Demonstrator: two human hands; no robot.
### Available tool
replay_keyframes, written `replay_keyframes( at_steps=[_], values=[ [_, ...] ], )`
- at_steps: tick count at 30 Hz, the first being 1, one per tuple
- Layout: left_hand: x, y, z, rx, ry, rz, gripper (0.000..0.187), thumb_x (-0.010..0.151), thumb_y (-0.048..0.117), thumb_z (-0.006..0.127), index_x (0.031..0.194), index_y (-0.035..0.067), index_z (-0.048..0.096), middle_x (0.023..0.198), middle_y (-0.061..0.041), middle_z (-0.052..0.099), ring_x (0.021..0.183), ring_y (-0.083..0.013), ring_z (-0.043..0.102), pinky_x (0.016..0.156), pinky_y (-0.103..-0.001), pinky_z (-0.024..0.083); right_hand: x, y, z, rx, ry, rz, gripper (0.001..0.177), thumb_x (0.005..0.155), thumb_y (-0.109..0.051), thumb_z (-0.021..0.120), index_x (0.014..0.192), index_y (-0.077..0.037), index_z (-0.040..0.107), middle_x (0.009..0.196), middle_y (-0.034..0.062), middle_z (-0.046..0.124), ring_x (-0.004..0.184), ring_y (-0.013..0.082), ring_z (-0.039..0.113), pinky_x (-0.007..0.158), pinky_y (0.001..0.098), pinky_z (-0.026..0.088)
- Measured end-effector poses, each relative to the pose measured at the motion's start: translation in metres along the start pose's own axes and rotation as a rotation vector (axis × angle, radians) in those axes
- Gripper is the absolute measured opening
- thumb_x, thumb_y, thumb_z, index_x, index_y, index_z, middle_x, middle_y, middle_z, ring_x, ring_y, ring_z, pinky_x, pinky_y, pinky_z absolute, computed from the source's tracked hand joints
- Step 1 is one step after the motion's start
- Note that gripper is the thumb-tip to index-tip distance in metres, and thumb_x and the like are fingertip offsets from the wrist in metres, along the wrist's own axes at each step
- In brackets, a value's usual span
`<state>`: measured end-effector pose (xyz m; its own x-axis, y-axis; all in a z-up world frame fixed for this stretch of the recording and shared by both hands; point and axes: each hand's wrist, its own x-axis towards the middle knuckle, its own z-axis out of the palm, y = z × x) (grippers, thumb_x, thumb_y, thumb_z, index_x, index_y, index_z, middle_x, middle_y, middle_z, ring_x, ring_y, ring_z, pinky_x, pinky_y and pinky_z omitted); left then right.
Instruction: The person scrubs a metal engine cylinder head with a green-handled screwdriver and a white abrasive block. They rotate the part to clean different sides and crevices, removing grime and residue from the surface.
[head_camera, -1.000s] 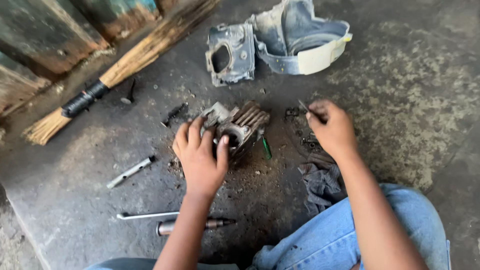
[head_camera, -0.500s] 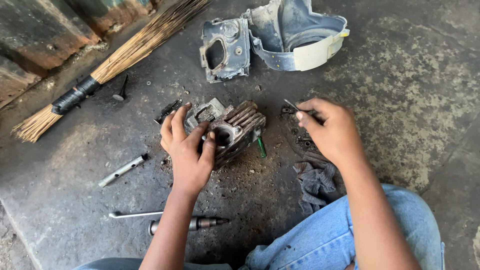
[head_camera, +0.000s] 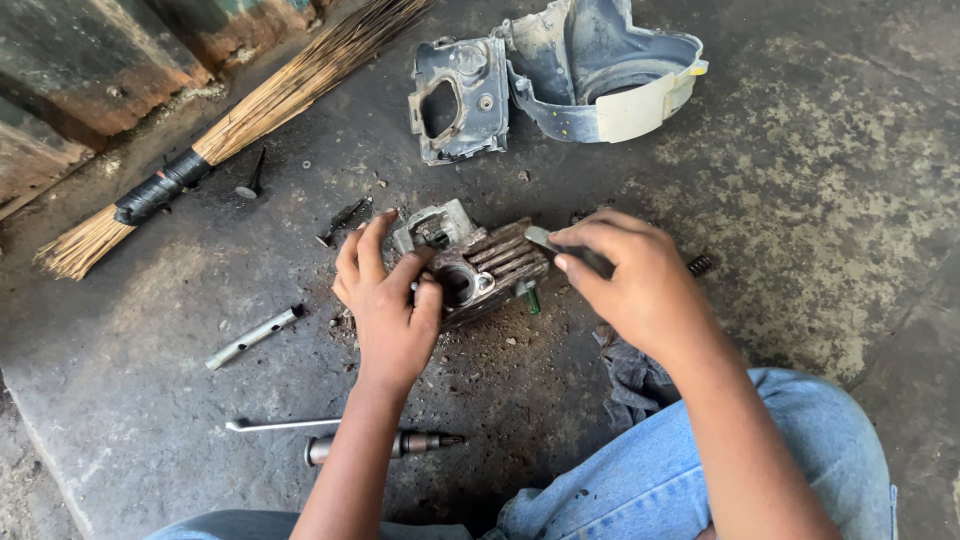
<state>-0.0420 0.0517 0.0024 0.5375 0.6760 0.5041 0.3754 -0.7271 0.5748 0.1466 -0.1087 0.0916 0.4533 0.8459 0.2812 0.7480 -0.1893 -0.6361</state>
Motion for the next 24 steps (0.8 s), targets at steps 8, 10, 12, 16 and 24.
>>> replay_keyframes(
  at_steps=[8,10,12,16,24],
  values=[
    [-0.002,0.004,0.006,0.007,0.005,-0.056,0.031,0.080,0.016,0.056,0.102,0.009,0.077,0.155,-0.014,0.047,0.149,-0.0404,0.028,0.121,-0.055,0.011,-0.003,-0.020,0.008,-0.020,-0.070,0.040,0.020,0.084,-0.013,0.076,0.101,-0.003,0.076,0.098,0.0108,0.074,0.085,0.0285,0.073,0.076,0.0393,0.057],
    [-0.002,0.007,0.005,0.003,-0.002,-0.045,0.029,0.079,0.017,0.056,0.099,0.009,0.076,0.154,-0.014,0.047,0.148,-0.0398,0.028,0.121,-0.054,0.011,-0.004,-0.022,0.009,-0.042,-0.068,0.006,0.020,0.083,-0.013,0.076,0.100,-0.002,0.076,0.097,0.0120,0.074,0.085,0.0305,0.072,0.076,0.0402,0.056],
    [-0.004,0.011,0.006,0.000,-0.017,-0.023,0.027,0.077,0.018,0.057,0.094,0.009,0.075,0.152,-0.013,0.049,0.147,-0.0386,0.029,0.121,-0.054,0.012,-0.005,-0.025,0.011,-0.099,-0.083,0.045,0.019,0.083,-0.014,0.076,0.099,-0.003,0.077,0.097,0.0123,0.074,0.086,0.0316,0.072,0.077,0.0414,0.056],
    [-0.006,0.023,0.009,0.017,-0.027,0.062,0.023,0.079,0.019,0.059,0.093,0.007,0.072,0.149,-0.013,0.050,0.145,-0.0382,0.033,0.120,-0.055,0.017,-0.008,-0.027,0.004,-0.229,-0.151,0.166,0.017,0.086,-0.017,0.074,0.097,-0.004,0.078,0.096,0.0123,0.074,0.087,0.0320,0.072,0.082,0.0430,0.056],
    [-0.008,0.029,0.010,0.036,-0.023,0.105,0.022,0.080,0.019,0.061,0.097,0.008,0.070,0.141,-0.013,0.054,0.137,-0.0374,0.040,0.114,-0.056,0.024,-0.012,-0.027,0.012,-0.312,-0.153,0.264,0.018,0.084,-0.020,0.076,0.096,-0.006,0.078,0.099,0.0143,0.074,0.091,0.0360,0.071,0.083,0.0467,0.054]
  ],
)
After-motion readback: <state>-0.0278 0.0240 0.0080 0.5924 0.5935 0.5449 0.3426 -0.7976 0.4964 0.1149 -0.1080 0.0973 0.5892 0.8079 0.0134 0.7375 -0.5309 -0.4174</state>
